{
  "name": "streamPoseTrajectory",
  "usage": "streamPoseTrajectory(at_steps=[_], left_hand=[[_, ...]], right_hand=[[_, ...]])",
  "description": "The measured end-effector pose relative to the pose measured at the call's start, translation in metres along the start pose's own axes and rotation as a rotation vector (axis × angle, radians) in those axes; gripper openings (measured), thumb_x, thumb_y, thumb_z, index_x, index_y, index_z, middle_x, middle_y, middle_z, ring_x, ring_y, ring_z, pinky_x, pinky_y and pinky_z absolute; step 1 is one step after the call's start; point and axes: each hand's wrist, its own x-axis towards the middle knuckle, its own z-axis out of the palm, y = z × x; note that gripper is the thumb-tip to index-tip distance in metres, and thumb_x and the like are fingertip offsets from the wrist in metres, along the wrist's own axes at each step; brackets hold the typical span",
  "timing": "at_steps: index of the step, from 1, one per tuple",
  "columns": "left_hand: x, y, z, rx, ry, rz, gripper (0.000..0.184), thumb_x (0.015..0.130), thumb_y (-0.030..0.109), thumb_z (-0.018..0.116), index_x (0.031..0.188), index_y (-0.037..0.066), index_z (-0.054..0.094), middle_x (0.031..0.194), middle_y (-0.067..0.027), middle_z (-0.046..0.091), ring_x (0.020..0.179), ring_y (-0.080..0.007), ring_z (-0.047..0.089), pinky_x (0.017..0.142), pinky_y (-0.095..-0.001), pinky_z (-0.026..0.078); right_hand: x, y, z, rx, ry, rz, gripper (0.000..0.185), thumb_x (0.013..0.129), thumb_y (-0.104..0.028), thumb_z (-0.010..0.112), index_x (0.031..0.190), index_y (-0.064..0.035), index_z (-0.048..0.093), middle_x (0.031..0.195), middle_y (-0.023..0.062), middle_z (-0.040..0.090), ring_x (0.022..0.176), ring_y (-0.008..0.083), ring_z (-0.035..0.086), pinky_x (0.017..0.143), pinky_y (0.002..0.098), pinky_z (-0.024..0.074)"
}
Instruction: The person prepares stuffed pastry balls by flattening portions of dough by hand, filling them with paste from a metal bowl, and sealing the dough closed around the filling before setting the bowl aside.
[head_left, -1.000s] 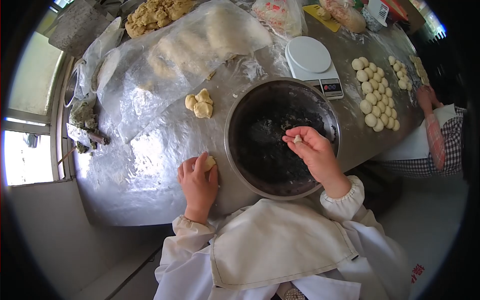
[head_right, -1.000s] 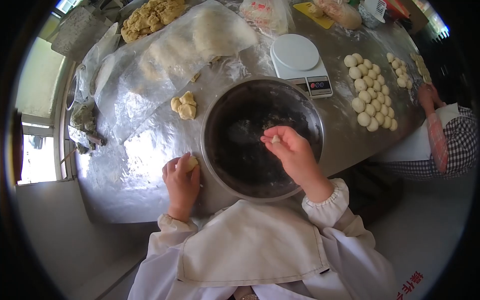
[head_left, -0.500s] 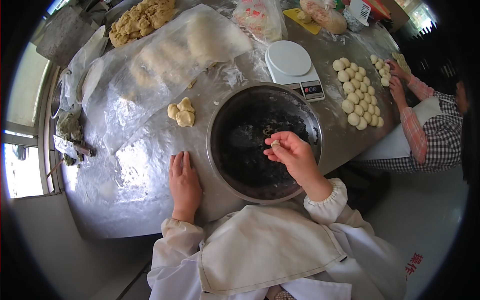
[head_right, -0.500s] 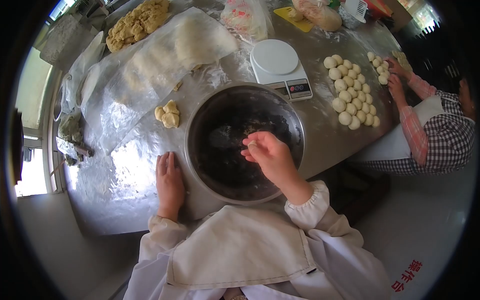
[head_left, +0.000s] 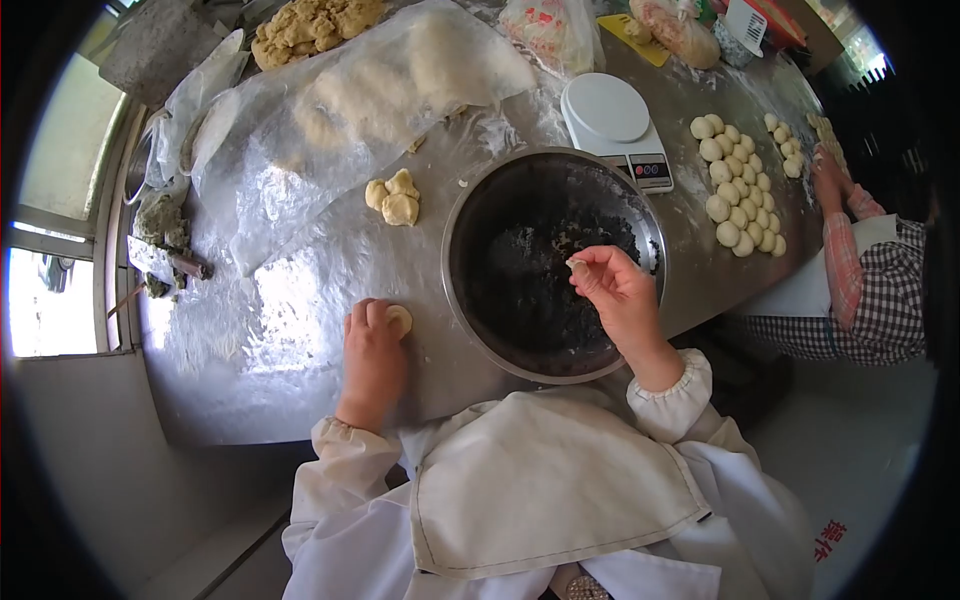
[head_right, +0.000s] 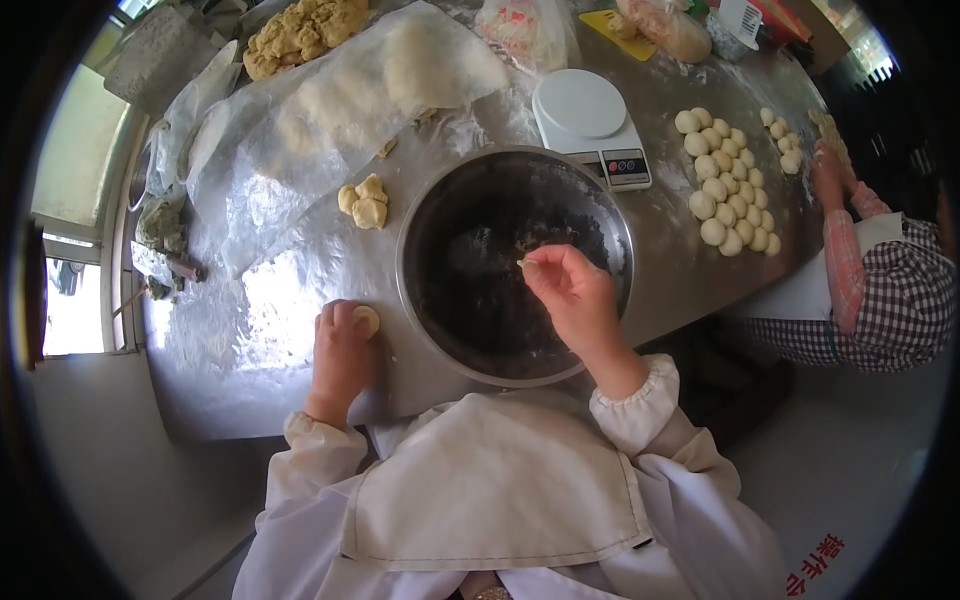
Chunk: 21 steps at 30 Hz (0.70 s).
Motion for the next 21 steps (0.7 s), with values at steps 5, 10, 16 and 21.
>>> streamPoseTrajectory(at_steps=[5, 10, 16, 21], left_hand=[[-0.026, 0.009, -0.021, -1.134, 0.229, -0.373, 0.018, 0.096, 0.012, 0.061, 0.11, 0.002, 0.056, 0.096, -0.0083, 0.067, 0.084, -0.0171, 0.065, 0.073, -0.0312, 0.052], [-0.015, 0.08, -0.075, -2.165, 0.022, -0.335, 0.025, 0.099, 0.022, 0.058, 0.118, 0.005, 0.054, 0.112, -0.0091, 0.064, 0.099, -0.019, 0.064, 0.084, -0.0325, 0.053], [-0.001, 0.108, -0.061, -2.432, -0.188, -0.292, 0.033, 0.102, 0.022, 0.051, 0.131, 0.005, 0.05, 0.119, -0.0078, 0.061, 0.113, -0.0195, 0.059, 0.099, -0.0338, 0.047], [-0.003, 0.088, -0.052, -2.249, 0.015, -0.329, 0.032, 0.102, 0.013, 0.05, 0.132, 0.0, 0.049, 0.118, -0.011, 0.06, 0.107, -0.0204, 0.061, 0.095, -0.0325, 0.051]], right_hand=[[-0.009, -0.03, 0.014, -0.003, -0.08, -0.037, 0.017, 0.093, -0.011, 0.069, 0.107, -0.0013, 0.068, 0.092, 0.0022, 0.07, 0.083, 0.0056, 0.063, 0.074, 0.0203, 0.051], [-0.018, -0.076, 0.044, -0.013, -0.231, -0.18, 0.013, 0.094, -0.005, 0.067, 0.106, -0.0017, 0.066, 0.095, 0.003, 0.07, 0.082, 0.0062, 0.064, 0.074, 0.0209, 0.0524], [-0.02, -0.076, 0.073, -0.426, -0.187, -0.594, 0.015, 0.084, -0.007, 0.072, 0.098, -0.0058, 0.069, 0.089, 0.0094, 0.064, 0.077, 0.0251, 0.066, 0.067, 0.0324, 0.0541], [-0.006, -0.08, 0.046, -0.421, -0.238, -0.442, 0.019, 0.082, -0.006, 0.074, 0.101, -0.0052, 0.07, 0.091, 0.0099, 0.064, 0.078, 0.0273, 0.065, 0.067, 0.0341, 0.0534]])
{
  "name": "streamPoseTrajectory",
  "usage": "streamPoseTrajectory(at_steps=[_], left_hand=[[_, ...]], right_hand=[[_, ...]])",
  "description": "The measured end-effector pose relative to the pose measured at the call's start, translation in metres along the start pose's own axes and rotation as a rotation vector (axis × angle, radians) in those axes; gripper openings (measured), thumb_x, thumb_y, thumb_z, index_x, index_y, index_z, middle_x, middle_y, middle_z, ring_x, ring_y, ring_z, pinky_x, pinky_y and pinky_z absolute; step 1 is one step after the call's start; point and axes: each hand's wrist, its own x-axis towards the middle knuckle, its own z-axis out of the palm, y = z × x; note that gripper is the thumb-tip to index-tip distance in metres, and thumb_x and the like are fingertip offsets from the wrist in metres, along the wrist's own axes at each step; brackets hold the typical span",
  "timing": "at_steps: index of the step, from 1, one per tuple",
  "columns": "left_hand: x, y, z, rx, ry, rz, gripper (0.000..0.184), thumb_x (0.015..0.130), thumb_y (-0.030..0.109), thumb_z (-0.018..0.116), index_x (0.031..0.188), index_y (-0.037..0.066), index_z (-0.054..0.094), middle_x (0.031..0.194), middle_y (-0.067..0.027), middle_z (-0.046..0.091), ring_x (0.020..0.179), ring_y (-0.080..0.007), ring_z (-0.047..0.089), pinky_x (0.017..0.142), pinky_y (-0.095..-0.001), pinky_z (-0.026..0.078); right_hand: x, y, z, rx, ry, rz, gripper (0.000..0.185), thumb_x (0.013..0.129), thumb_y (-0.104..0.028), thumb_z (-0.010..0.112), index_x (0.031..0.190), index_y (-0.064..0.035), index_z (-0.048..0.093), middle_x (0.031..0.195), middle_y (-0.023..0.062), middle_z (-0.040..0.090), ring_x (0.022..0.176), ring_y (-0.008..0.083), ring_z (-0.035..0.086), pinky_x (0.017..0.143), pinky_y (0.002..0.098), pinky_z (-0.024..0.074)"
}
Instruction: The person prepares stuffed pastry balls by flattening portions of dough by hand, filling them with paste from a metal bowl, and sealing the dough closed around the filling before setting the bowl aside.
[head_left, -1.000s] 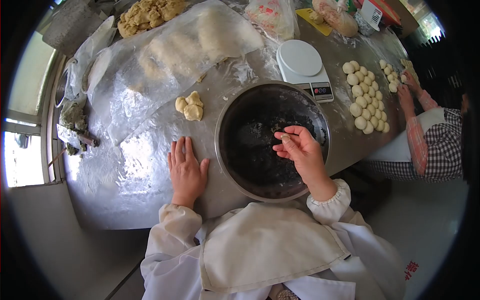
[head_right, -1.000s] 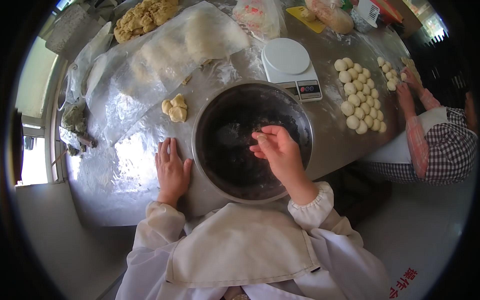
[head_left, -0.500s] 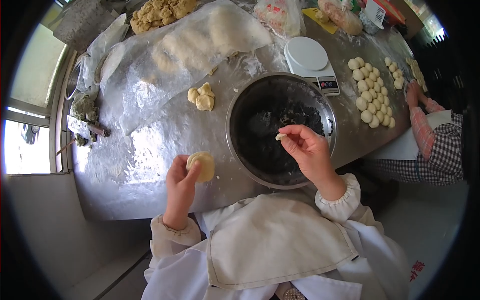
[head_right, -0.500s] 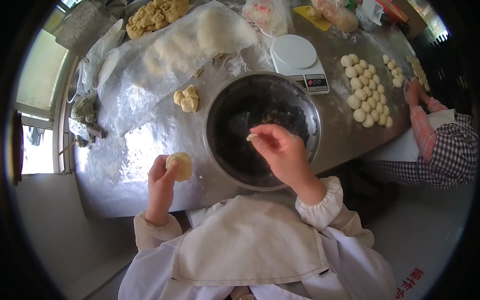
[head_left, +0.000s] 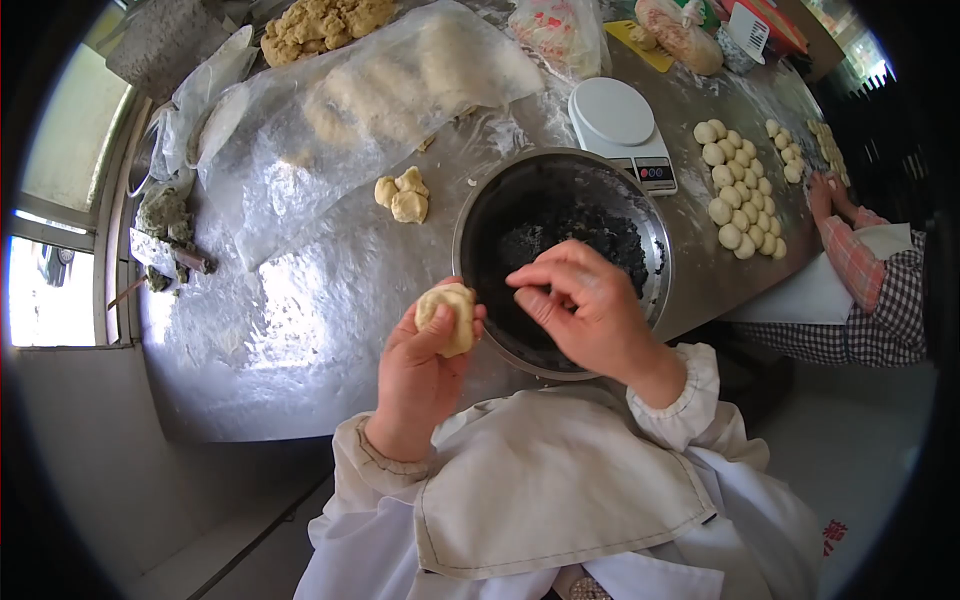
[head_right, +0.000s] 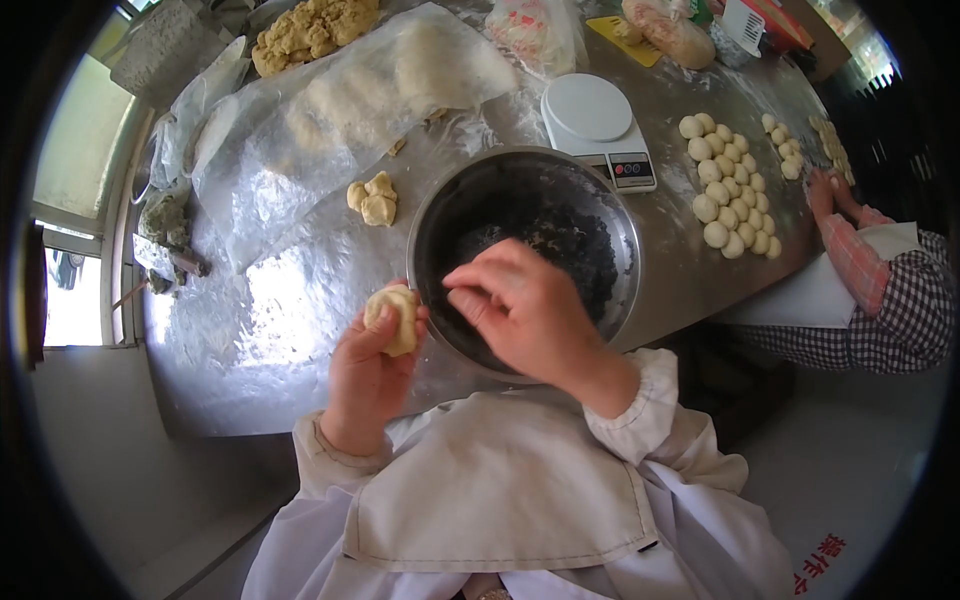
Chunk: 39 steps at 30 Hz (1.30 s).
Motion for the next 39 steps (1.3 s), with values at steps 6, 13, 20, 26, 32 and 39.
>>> streamPoseTrajectory(at_steps=[6, 13, 20, 26, 32, 39], left_hand=[[0.003, 0.003, -0.002, -0.046, 0.037, -0.012, 0.031, 0.101, 0.009, 0.051, 0.131, 0.0, 0.049, 0.117, -0.0122, 0.061, 0.107, -0.0215, 0.062, 0.094, -0.0332, 0.053], [0.013, -0.014, -0.006, 0.0, 0.017, 0.05, 0.032, 0.101, 0.01, 0.054, 0.131, 0.003, 0.049, 0.12, -0.0108, 0.061, 0.116, -0.0194, 0.058, 0.102, -0.032, 0.046], [0.014, -0.021, -0.003, 0.1, 0.04, 0.112, 0.03, 0.101, 0.009, 0.054, 0.13, 0.004, 0.05, 0.121, -0.0101, 0.061, 0.115, -0.0168, 0.057, 0.101, -0.0299, 0.044], [0.015, -0.014, 0.008, 0.135, 0.031, 0.077, 0.028, 0.101, 0.009, 0.054, 0.129, 0.004, 0.052, 0.12, -0.0095, 0.061, 0.113, -0.0169, 0.058, 0.099, -0.0299, 0.046], [0.016, -0.019, 0.038, 0.192, -0.035, -0.004, 0.028, 0.1, 0.012, 0.052, 0.127, 0.002, 0.052, 0.119, -0.0119, 0.06, 0.112, -0.0222, 0.06, 0.099, -0.0354, 0.049], [0.047, -0.051, 0.061, -0.115, -0.092, -0.324, 0.041, 0.107, 0.033, 0.033, 0.13, 0.003, 0.05, 0.13, -0.0123, 0.055, 0.124, -0.0249, 0.053, 0.108, -0.0414, 0.042]], right_hand=[[-0.005, 0.05, 0.024, -0.283, -0.329, -0.118, 0.045, 0.081, -0.01, 0.071, 0.124, -0.0054, 0.06, 0.115, 0.0134, 0.062, 0.105, 0.0328, 0.061, 0.09, 0.041, 0.051], [-0.017, 0.054, 0.035, -0.363, -0.507, 0.056, 0.032, 0.083, -0.009, 0.068, 0.115, -0.0056, 0.064, 0.102, 0.0132, 0.062, 0.093, 0.0344, 0.062, 0.081, 0.0423, 0.0525], [-0.021, 0.053, 0.019, -0.326, -0.619, 0.105, 0.022, 0.083, -0.014, 0.07, 0.103, -0.005, 0.067, 0.092, 0.0164, 0.064, 0.085, 0.0374, 0.064, 0.076, 0.0435, 0.0526], [-0.013, 0.059, -0.018, -0.11, -0.743, 0.203, 0.026, 0.084, -0.015, 0.07, 0.108, -0.0038, 0.067, 0.083, 0.0154, 0.068, 0.074, 0.029, 0.067, 0.069, 0.0352, 0.0528], [-0.007, 0.052, -0.055, 0.472, -0.432, 0.641, 0.022, 0.093, -0.011, 0.068, 0.111, -0.0006, 0.064, 0.086, 0.0006, 0.066, 0.073, 0.0063, 0.061, 0.065, 0.0209, 0.05], [0.002, 0.011, -0.048, -0.095, -0.226, 0.173, 0.03, 0.085, -0.006, 0.07, 0.115, -0.0014, 0.064, 0.1, 0.015, 0.069, 0.085, 0.0264, 0.069, 0.074, 0.0345, 0.054]])
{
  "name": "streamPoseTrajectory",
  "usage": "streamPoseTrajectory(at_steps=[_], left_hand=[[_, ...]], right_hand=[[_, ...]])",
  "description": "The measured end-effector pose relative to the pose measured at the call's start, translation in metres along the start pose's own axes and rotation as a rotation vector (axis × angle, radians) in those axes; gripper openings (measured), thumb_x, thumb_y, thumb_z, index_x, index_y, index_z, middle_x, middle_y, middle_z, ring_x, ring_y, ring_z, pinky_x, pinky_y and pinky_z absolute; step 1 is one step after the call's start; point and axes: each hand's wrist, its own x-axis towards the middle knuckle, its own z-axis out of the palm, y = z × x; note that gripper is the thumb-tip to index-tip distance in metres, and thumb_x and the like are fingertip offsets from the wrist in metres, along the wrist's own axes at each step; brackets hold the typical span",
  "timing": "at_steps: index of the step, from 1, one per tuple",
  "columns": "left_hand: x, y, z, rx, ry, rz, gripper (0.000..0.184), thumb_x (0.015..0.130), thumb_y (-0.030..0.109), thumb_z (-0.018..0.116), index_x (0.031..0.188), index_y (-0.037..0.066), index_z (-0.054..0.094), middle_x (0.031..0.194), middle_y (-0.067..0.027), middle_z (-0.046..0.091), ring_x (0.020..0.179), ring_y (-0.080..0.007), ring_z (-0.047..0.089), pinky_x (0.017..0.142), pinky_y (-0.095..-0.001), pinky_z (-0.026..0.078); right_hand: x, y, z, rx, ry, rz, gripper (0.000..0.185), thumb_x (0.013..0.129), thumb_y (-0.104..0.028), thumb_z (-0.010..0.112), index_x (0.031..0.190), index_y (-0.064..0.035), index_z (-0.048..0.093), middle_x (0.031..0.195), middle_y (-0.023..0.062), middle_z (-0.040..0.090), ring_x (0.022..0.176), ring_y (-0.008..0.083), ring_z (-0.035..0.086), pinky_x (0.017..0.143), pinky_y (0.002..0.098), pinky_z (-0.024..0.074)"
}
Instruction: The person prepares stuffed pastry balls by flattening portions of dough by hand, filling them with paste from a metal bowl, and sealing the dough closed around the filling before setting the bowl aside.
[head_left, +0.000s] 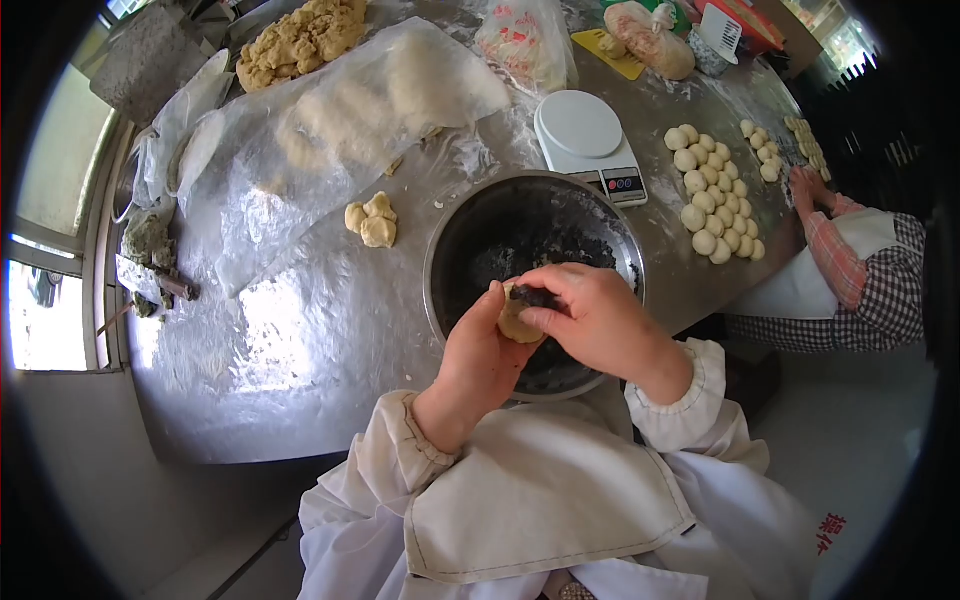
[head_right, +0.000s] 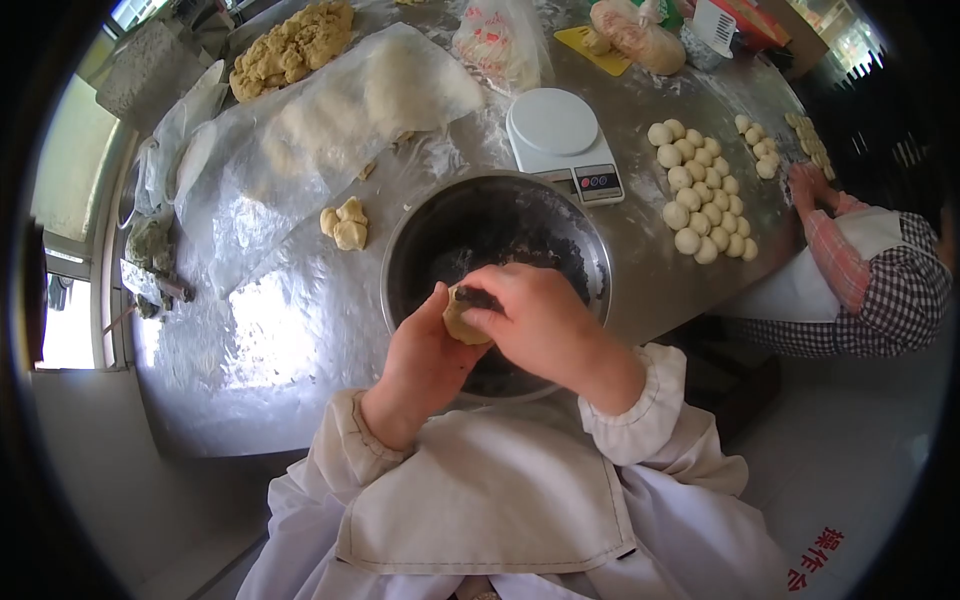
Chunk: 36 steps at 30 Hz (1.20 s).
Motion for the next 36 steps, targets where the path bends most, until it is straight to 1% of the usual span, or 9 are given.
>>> streamPoseTrajectory(at_steps=[5, 11, 14, 15, 16, 21, 27, 31, 36], left_hand=[[0.003, -0.002, 0.002, -0.007, -0.001, 0.07, 0.036, 0.108, 0.03, 0.032, 0.129, 0.007, 0.049, 0.125, -0.0091, 0.056, 0.116, -0.0189, 0.055, 0.105, -0.0387, 0.044], [0.002, -0.001, 0.005, 0.056, -0.007, 0.109, 0.029, 0.106, 0.019, 0.042, 0.131, 0.006, 0.047, 0.123, -0.0094, 0.056, 0.115, -0.0199, 0.057, 0.103, -0.0366, 0.047], [0.0, 0.004, -0.001, 0.064, 0.001, 0.141, 0.027, 0.104, 0.013, 0.045, 0.13, 0.005, 0.049, 0.121, -0.0104, 0.057, 0.113, -0.0219, 0.06, 0.101, -0.0355, 0.05], [-0.002, 0.007, -0.002, 0.076, 0.018, 0.15, 0.026, 0.104, 0.011, 0.045, 0.129, 0.005, 0.049, 0.12, -0.0108, 0.058, 0.111, -0.0226, 0.061, 0.1, -0.0352, 0.051], [-0.004, 0.011, -0.003, 0.088, 0.034, 0.16, 0.026, 0.104, 0.009, 0.046, 0.128, 0.005, 0.05, 0.119, -0.0113, 0.058, 0.11, -0.0234, 0.062, 0.099, -0.0349, 0.052], [-0.005, 0.022, -0.004, 0.006, 0.016, 0.156, 0.026, 0.1, 0.005, 0.052, 0.126, 0.004, 0.052, 0.115, -0.0123, 0.06, 0.107, -0.0235, 0.063, 0.094, -0.0332, 0.055], [-0.007, 0.016, -0.003, 0.111, 0.055, 0.123, 0.027, 0.096, 0.0, 0.055, 0.123, 0.002, 0.054, 0.113, -0.0134, 0.061, 0.101, -0.0254, 0.066, 0.084, -0.0279, 0.059], [-0.006, 0.013, -0.003, 0.151, 0.081, 0.121, 0.025, 0.098, 0.003, 0.055, 0.123, 0.003, 0.054, 0.112, -0.0121, 0.06, 0.103, -0.0241, 0.064, 0.089, -0.0317, 0.058], [0.002, 0.011, -0.005, 0.057, 0.093, 0.011, 0.024, 0.106, 0.022, 0.045, 0.123, 0.007, 0.053, 0.115, -0.0075, 0.059, 0.109, -0.019, 0.058, 0.098, -0.0394, 0.05]], right_hand=[[-0.003, -0.011, -0.001, -0.109, 0.053, -0.006, 0.029, 0.085, -0.002, 0.066, 0.114, -0.001, 0.065, 0.102, 0.0184, 0.069, 0.088, 0.0355, 0.068, 0.076, 0.0383, 0.0544], [0.005, 0.0, 0.005, -0.017, 0.048, -0.069, 0.03, 0.088, 0.001, 0.063, 0.119, -0.0006, 0.062, 0.101, 0.0173, 0.071, 0.086, 0.028, 0.071, 0.074, 0.0332, 0.0562], [-0.001, 0.004, 0.002, 0.251, 0.109, 0.193, 0.028, 0.091, 0.002, 0.061, 0.119, -0.0007, 0.062, 0.102, 0.0151, 0.072, 0.087, 0.0184, 0.071, 0.073, 0.0286, 0.0572], [-0.003, 0.016, 0.002, 0.128, 0.247, 0.091, 0.024, 0.088, -0.004, 0.065, 0.112, -0.0023, 0.064, 0.093, 0.0162, 0.071, 0.083, 0.0267, 0.072, 0.07, 0.0331, 0.0561], [-0.007, 0.025, -0.005, 0.013, 0.197, 0.078, 0.029, 0.091, 0.0, 0.063, 0.12, -0.0011, 0.062, 0.099, 0.013, 0.072, 0.085, 0.0152, 0.071, 0.073, 0.0273, 0.0571], [-0.026, 0.046, 0.026, -0.317, -0.225, 0.068, 0.043, 0.078, -0.012, 0.075, 0.118, -0.0032, 0.062, 0.106, 0.0169, 0.061, 0.098, 0.0353, 0.062, 0.083, 0.0414, 0.0532], [-0.027, 0.057, 0.049, -0.392, -0.323, 0.095, 0.03, 0.078, -0.01, 0.072, 0.105, -0.0005, 0.064, 0.099, 0.0164, 0.064, 0.095, 0.036, 0.063, 0.081, 0.0433, 0.0522], [-0.021, 0.055, 0.021, -0.301, -0.348, 0.085, 0.02, 0.079, -0.01, 0.072, 0.097, -0.0031, 0.068, 0.09, 0.0169, 0.067, 0.088, 0.0374, 0.064, 0.078, 0.0446, 0.0518], [-0.012, 0.009, -0.02, -0.01, -0.094, 0.263, 0.022, 0.083, -0.008, 0.074, 0.104, -0.0047, 0.069, 0.089, 0.0123, 0.069, 0.072, 0.0208, 0.066, 0.066, 0.0326, 0.0525]])
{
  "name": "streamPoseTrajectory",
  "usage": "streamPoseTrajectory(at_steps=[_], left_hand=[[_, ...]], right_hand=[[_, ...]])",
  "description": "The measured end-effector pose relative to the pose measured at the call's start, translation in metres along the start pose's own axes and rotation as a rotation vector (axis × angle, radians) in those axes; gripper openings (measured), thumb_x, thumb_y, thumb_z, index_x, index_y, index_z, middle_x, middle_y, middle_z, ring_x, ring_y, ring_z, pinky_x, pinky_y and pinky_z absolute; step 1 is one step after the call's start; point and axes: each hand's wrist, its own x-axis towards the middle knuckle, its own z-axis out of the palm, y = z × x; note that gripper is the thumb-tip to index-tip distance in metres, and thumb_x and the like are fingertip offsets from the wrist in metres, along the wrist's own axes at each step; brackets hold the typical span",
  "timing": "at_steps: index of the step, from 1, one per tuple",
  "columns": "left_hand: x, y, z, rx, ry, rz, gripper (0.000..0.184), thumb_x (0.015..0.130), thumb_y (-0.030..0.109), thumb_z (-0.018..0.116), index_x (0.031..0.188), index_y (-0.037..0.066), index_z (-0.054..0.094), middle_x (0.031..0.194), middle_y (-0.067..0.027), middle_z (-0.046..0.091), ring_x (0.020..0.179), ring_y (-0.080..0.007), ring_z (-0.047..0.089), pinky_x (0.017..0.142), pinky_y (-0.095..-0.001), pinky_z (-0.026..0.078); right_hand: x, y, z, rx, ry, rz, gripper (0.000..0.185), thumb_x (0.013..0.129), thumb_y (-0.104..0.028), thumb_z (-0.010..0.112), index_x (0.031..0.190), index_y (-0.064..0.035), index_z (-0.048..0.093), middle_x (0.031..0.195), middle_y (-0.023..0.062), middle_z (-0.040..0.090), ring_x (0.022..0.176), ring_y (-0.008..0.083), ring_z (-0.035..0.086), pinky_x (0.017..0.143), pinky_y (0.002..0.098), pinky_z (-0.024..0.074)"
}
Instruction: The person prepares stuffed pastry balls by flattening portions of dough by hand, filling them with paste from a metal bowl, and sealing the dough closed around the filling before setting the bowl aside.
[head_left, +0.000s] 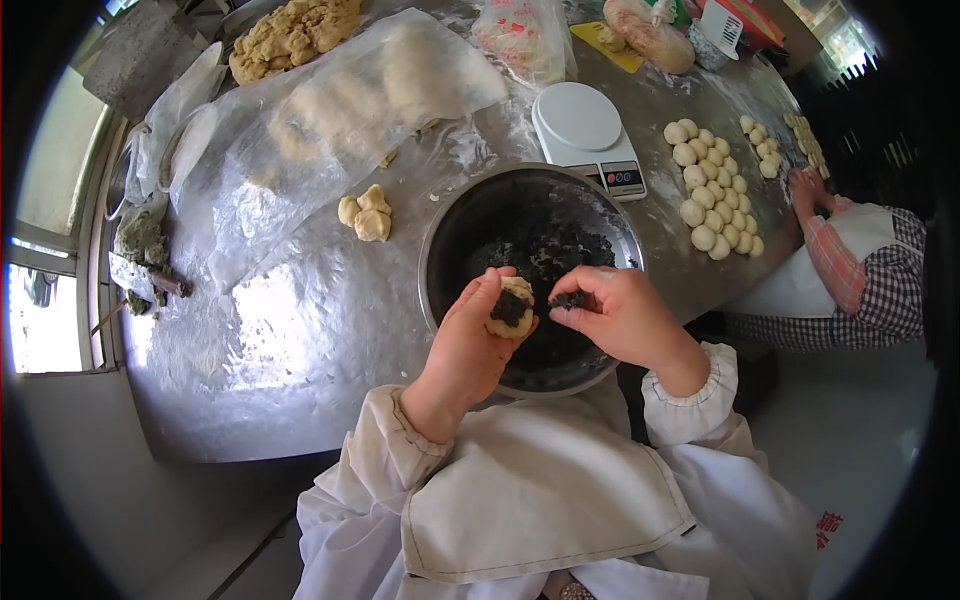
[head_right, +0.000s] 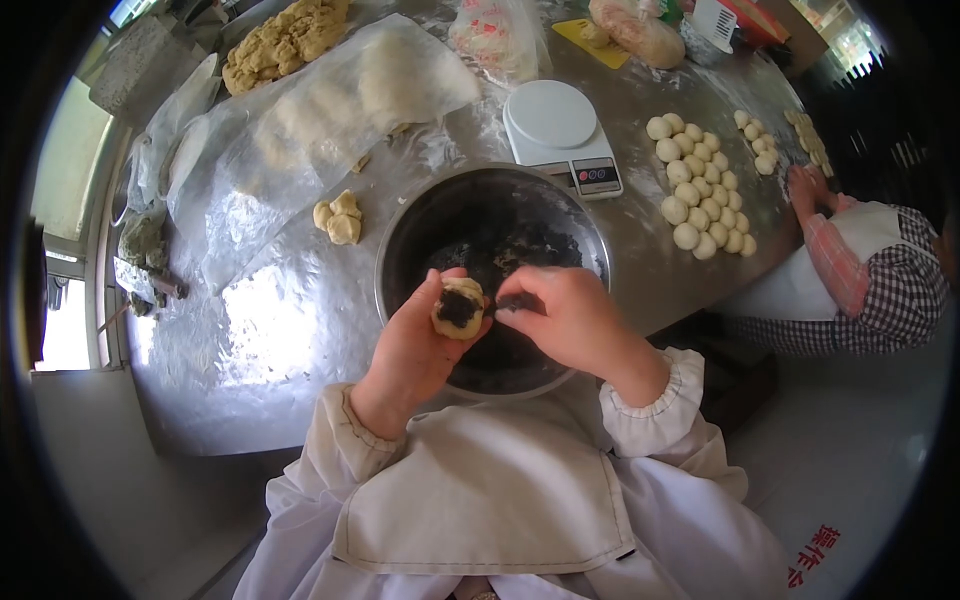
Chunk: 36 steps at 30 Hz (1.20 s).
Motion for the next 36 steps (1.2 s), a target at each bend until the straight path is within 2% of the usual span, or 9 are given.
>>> streamPoseTrajectory(at_steps=[4, 6, 9, 18, 21, 24, 27, 32, 36], left_hand=[[0.003, -0.009, 0.005, -0.046, -0.089, -0.066, 0.038, 0.108, 0.034, 0.032, 0.127, 0.006, 0.051, 0.123, -0.008, 0.056, 0.116, -0.0191, 0.054, 0.104, -0.039, 0.043], [0.0, -0.011, 0.007, -0.025, -0.097, -0.072, 0.046, 0.109, 0.035, 0.028, 0.131, 0.001, 0.049, 0.131, -0.0116, 0.054, 0.125, -0.0217, 0.051, 0.109, -0.0384, 0.039], [0.002, -0.013, 0.001, -0.007, -0.09, 0.024, 0.039, 0.109, 0.035, 0.031, 0.131, 0.007, 0.049, 0.124, -0.0076, 0.055, 0.117, -0.0184, 0.054, 0.105, -0.0374, 0.042], [-0.002, -0.014, -0.002, 0.036, -0.116, 0.071, 0.027, 0.105, 0.014, 0.044, 0.132, 0.008, 0.048, 0.121, -0.0072, 0.056, 0.11, -0.0168, 0.058, 0.097, -0.0327, 0.049], [-0.006, -0.007, 0.003, 0.047, -0.043, 0.117, 0.026, 0.105, 0.014, 0.044, 0.13, 0.007, 0.049, 0.117, -0.0069, 0.057, 0.107, -0.0158, 0.059, 0.096, -0.0334, 0.05], [-0.007, 0.0, 0.004, -0.018, -0.075, 0.027, 0.028, 0.101, 0.008, 0.051, 0.129, 0.006, 0.049, 0.114, -0.0055, 0.058, 0.105, -0.0142, 0.06, 0.093, -0.0298, 0.05], [-0.007, -0.005, -0.001, 0.207, -0.151, 0.016, 0.035, 0.095, 0.002, 0.061, 0.128, 0.004, 0.049, 0.112, -0.004, 0.058, 0.103, -0.0124, 0.059, 0.09, -0.025, 0.05], [-0.004, -0.019, -0.001, 0.427, -0.159, 0.177, 0.04, 0.091, -0.001, 0.065, 0.128, 0.005, 0.05, 0.11, -0.0046, 0.058, 0.099, -0.0113, 0.06, 0.085, -0.0234, 0.05], [-0.01, -0.008, 0.003, 0.267, -0.067, 0.077, 0.036, 0.094, 0.002, 0.062, 0.127, 0.005, 0.051, 0.111, -0.0049, 0.059, 0.103, -0.0144, 0.062, 0.089, -0.0253, 0.051]], right_hand=[[0.009, -0.003, 0.018, 0.153, 0.098, -0.243, 0.027, 0.086, -0.003, 0.07, 0.112, -0.0045, 0.068, 0.095, 0.0111, 0.071, 0.075, 0.0139, 0.068, 0.066, 0.0295, 0.0531], [0.007, -0.009, 0.02, 0.088, 0.103, -0.23, 0.03, 0.086, -0.002, 0.069, 0.116, -0.0038, 0.066, 0.097, 0.0125, 0.071, 0.077, 0.0168, 0.069, 0.068, 0.0291, 0.0535], [0.004, -0.013, 0.022, 0.062, 0.181, -0.226, 0.028, 0.084, -0.002, 0.07, 0.112, -0.0042, 0.068, 0.096, 0.0135, 0.07, 0.076, 0.0227, 0.069, 0.067, 0.0305, 0.0534], [0.009, -0.002, 0.035, -0.001, 0.375, -0.375, 0.01, 0.082, -0.003, 0.069, 0.092, -0.0034, 0.071, 0.084, 0.0145, 0.066, 0.076, 0.0335, 0.065, 0.067, 0.0394, 0.0523], [0.011, 0.011, 0.023, -0.148, 0.471, -0.317, 0.016, 0.083, -0.002, 0.072, 0.098, -0.0047, 0.072, 0.091, 0.0097, 0.067, 0.081, 0.0258, 0.067, 0.069, 0.0334, 0.0539], [0.012, 0.014, 0.02, -0.194, 0.498, -0.345, 0.019, 0.083, -0.004, 0.072, 0.102, -0.0061, 0.072, 0.095, 0.0094, 0.067, 0.086, 0.0257, 0.067, 0.072, 0.0339, 0.0542], [0.012, 0.002, 0.021, -0.097, 0.421, -0.329, 0.021, 0.084, -0.009, 0.073, 0.105, -0.007, 0.071, 0.095, 0.0091, 0.067, 0.089, 0.0271, 0.066, 0.075, 0.0345, 0.0537], [0.024, 0.008, 0.032, -0.085, 0.375, -0.358, 0.019, 0.083, -0.012, 0.072, 0.101, -0.005, 0.071, 0.091, 0.0125, 0.066, 0.086, 0.0312, 0.064, 0.076, 0.0396, 0.0519], [0.025, 0.022, 0.02, -0.156, 0.625, -0.243, 0.013, 0.084, -0.007, 0.069, 0.098, -0.0052, 0.07, 0.09, 0.0118, 0.065, 0.083, 0.0302, 0.064, 0.071, 0.0377, 0.0523]])
